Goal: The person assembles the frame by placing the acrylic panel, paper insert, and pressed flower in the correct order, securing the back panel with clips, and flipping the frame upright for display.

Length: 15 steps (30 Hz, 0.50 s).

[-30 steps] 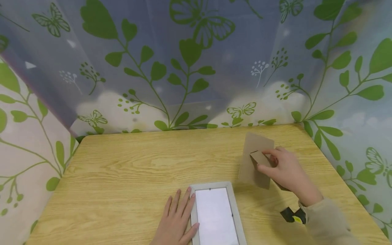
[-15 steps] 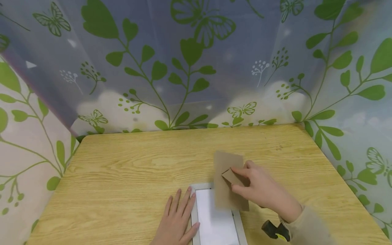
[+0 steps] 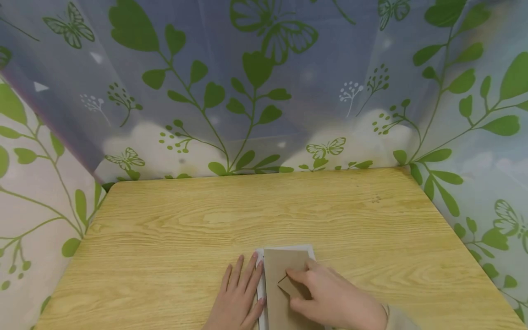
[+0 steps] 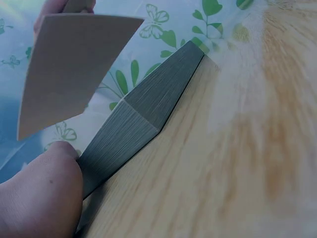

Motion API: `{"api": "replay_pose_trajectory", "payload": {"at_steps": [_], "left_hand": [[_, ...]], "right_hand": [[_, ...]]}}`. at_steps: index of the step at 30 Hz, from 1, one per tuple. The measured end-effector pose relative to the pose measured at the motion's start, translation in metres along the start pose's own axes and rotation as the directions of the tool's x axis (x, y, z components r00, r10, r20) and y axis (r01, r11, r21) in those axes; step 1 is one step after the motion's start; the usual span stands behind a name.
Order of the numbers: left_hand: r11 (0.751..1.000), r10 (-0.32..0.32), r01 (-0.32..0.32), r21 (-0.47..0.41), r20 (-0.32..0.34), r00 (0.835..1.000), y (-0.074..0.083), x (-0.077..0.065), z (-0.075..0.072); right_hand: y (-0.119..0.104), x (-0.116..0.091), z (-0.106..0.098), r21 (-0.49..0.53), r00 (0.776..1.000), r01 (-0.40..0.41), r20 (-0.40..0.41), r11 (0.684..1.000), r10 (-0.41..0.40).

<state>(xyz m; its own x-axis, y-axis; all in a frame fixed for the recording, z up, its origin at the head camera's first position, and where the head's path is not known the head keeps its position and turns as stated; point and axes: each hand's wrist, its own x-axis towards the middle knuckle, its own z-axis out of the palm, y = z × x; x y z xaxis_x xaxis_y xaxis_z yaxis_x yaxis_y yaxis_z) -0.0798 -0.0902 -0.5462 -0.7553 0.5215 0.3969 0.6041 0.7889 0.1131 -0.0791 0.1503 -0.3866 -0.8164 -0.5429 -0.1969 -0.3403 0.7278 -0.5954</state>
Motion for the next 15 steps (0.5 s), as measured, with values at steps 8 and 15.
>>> {"api": "replay_pose_trajectory", "payload": {"at_steps": [8, 15], "left_hand": [[1.0, -0.002, 0.001, 0.013, 0.042, 0.999, -0.001, 0.001, -0.002], [0.999, 0.001, -0.002, 0.042, 0.038, 0.999, -0.002, 0.001, 0.0]], "right_hand": [[-0.002, 0.0, 0.026, -0.014, 0.995, 0.028, 0.101, 1.0, -0.026], [0.004, 0.002, 0.038, 0.009, 0.992, 0.024, 0.12, 1.0, -0.025]]}}
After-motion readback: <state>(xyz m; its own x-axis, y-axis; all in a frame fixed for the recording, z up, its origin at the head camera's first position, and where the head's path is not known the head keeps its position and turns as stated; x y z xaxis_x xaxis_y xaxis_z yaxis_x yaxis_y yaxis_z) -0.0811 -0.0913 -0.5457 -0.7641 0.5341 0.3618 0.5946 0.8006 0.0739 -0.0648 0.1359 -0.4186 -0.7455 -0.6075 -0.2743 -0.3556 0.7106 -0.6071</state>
